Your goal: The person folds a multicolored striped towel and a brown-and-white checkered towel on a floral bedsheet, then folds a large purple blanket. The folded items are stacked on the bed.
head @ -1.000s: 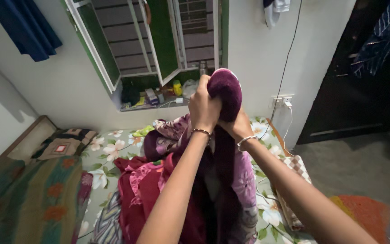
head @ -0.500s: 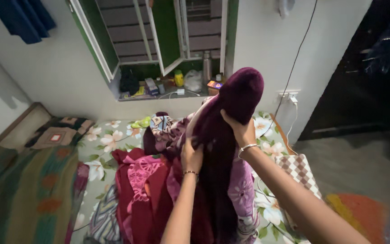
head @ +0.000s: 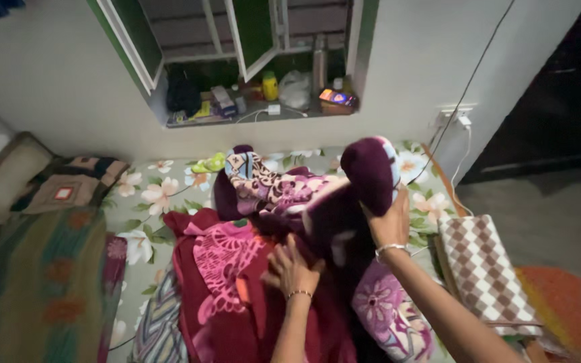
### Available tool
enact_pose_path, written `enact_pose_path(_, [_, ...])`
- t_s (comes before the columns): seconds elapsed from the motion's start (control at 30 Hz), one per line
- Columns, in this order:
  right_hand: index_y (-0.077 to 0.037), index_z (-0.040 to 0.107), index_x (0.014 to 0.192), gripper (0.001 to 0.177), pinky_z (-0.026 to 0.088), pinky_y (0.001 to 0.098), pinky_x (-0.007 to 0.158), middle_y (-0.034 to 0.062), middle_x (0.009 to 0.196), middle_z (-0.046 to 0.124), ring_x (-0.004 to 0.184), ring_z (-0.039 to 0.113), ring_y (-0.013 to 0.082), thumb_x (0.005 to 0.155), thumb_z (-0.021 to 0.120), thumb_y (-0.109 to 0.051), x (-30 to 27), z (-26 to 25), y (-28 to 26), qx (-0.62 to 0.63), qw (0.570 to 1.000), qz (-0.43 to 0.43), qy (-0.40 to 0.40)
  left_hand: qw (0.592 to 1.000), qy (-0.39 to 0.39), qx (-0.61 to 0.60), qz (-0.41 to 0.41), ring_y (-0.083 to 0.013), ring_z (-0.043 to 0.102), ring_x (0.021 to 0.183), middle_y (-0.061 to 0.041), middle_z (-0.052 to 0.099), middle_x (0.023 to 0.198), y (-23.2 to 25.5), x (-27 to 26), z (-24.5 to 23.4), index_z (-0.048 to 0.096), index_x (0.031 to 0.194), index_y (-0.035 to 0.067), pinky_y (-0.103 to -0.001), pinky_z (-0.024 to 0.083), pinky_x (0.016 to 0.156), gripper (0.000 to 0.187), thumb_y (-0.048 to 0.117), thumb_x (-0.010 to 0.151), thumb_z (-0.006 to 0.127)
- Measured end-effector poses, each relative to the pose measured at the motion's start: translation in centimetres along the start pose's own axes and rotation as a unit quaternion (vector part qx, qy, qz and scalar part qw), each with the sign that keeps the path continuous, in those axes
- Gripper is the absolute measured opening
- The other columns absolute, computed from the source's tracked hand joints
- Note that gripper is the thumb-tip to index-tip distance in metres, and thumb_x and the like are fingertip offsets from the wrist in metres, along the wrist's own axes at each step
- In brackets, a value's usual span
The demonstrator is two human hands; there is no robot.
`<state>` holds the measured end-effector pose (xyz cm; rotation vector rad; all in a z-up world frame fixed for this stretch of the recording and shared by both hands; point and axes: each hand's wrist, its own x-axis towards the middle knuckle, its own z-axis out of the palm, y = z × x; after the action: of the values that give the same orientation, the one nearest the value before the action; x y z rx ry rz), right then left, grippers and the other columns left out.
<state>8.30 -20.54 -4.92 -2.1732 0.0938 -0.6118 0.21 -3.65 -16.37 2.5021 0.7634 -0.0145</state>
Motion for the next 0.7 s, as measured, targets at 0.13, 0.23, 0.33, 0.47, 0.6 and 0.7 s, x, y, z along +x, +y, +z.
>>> enact_pose_path(0.13, [-0.007, 0.032, 0.155, 0.108, 0.038, 0.0514, 0.106, 0.026, 0.147, 0.042, 0.131, 0.046, 0.047, 0.064, 0.087, -0.025, -3.6, 2.4, 3.3, -0.176, 0.984, -0.008, 0.007, 0.978, -0.116, 0.134, -0.109, -0.0459, -0.013, 0.156, -0.011, -0.013, 0.174, -3.9, -2.2, -2.2, -0.007, 0.161, 0.044, -0.089, 0.01, 0.103, 0.137, 0.068, 0.065, 0.088])
enact_pose_path(0.23, [-0.004, 0.041, 0.152, 0.095, 0.036, 0.0482, 0.11, 0.0257, 0.149, 0.042, 0.133, 0.048, 0.0453, 0.064, 0.077, -0.01, -7.2, 3.6, 4.5, -0.276, 0.943, -0.185, 0.026, 0.972, -0.101, 0.147, -0.154, -0.0457, -0.013, 0.156, -0.012, -0.018, 0.173, -7.5, -2.3, -1.9, -0.005, 0.16, 0.049, -0.088, 0.019, 0.101, 0.136, 0.065, 0.063, 0.09])
enact_pose_path(0.33, [-0.002, 0.07, 0.123, 0.025, 0.048, 0.0451, 0.102, 0.0222, 0.12, 0.056, 0.112, 0.055, 0.0362, 0.106, 0.062, -0.019, -11.9, 6.0, 4.7, 0.07, 0.946, 0.102, -0.301, 0.977, -0.076, 0.118, -0.158, -0.0483, 0.008, 0.152, -0.016, -0.011, 0.171, -11.1, -0.5, 0.1, 0.013, 0.154, 0.046, -0.076, 0.037, 0.098, 0.116, 0.058, 0.067, 0.089])
enact_pose_path(0.47, [-0.02, 0.054, 0.145, 0.073, 0.046, 0.0417, 0.11, 0.0109, 0.141, 0.055, 0.13, 0.055, 0.0338, 0.076, 0.077, -0.016, -17.3, 7.6, 6.0, -0.084, 0.881, -0.311, -0.347, 0.991, -0.033, 0.032, -0.128, -0.0431, 0.059, 0.121, -0.019, 0.035, 0.155, -15.3, 1.3, 2.2, 0.042, 0.143, 0.035, -0.054, 0.057, 0.089, 0.08, 0.046, 0.075, 0.083])
enact_pose_path(0.6, [-0.03, 0.016, 0.164, 0.12, 0.041, 0.0412, 0.116, 0.0203, 0.162, 0.019, 0.141, 0.038, 0.0391, 0.073, 0.092, -0.049, -19.1, 11.6, 7.6, -0.227, 0.868, 0.155, -0.413, 0.989, 0.055, -0.065, -0.122, -0.0399, 0.068, 0.104, -0.014, 0.069, 0.119, -18.3, 3.1, 0.4, 0.062, 0.117, 0.023, -0.051, 0.054, 0.084, 0.048, 0.04, 0.077, 0.081])
enact_pose_path(0.7, [-0.021, -0.014, 0.165, 0.144, 0.031, 0.0474, 0.12, 0.0203, 0.163, 0.003, 0.151, 0.018, 0.0359, 0.075, 0.094, -0.052, -19.4, 14.5, 8.5, -0.055, 0.86, 0.279, -0.424, 0.979, 0.072, -0.11, -0.154, -0.0368, 0.068, 0.098, -0.014, 0.071, 0.101, -20.3, 4.5, -3.1, 0.069, 0.106, 0.019, -0.048, 0.051, 0.083, 0.041, 0.042, 0.075, 0.085])
